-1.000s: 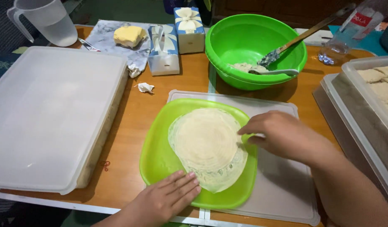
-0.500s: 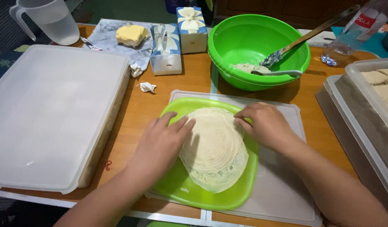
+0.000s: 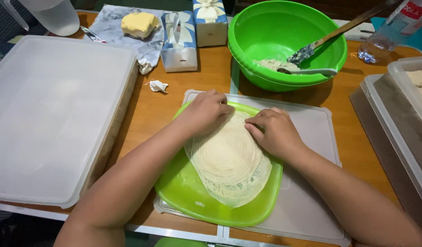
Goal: Filling and folding round dough wrappers to prepare pastries.
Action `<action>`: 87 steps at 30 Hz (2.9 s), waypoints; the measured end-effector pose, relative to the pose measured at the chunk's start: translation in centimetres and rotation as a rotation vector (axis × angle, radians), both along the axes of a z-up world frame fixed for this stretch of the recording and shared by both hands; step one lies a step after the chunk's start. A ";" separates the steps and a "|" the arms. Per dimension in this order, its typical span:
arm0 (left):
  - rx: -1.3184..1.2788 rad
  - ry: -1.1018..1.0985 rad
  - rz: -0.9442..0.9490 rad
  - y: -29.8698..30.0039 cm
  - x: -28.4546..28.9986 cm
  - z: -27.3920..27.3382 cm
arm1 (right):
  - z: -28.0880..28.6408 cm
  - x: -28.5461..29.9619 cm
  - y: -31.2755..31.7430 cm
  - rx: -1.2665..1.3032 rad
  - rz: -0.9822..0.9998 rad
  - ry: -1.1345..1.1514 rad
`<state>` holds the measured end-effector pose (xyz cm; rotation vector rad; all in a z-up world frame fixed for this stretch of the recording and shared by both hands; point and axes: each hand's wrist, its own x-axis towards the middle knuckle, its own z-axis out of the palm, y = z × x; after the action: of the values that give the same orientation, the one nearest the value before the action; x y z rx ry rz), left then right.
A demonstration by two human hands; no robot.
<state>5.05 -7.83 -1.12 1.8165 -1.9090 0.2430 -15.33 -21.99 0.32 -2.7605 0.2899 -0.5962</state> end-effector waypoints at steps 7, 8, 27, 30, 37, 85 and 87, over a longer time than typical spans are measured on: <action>-0.020 -0.017 -0.066 0.0 -0.9 0.9 | -0.5 0.2 0.0 0.007 0.018 -0.016; -0.034 -0.009 -0.071 -0.1 -0.9 0.6 | -0.4 0.2 0.0 -0.001 0.008 -0.016; -0.064 0.194 -0.100 -0.9 -0.6 -0.9 | 0.3 0.3 0.0 0.106 0.000 -0.010; -0.078 0.184 -0.107 -0.8 -0.6 -1.0 | 0.8 0.3 0.4 0.101 -0.001 -0.012; -0.009 0.267 -0.120 -0.6 -0.5 0.0 | 0.6 0.5 0.5 0.084 0.013 -0.014; 0.128 0.213 -0.028 0.5 4.7 1.1 | 1.0 2.8 0.6 0.167 -0.060 0.174; 0.149 0.215 -0.033 0.6 4.3 1.3 | 1.0 3.0 0.9 0.188 -0.112 0.152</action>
<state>9.37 -7.21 0.14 1.8213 -1.8449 -0.1052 -12.31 -21.10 1.30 -2.6234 0.5106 -0.3653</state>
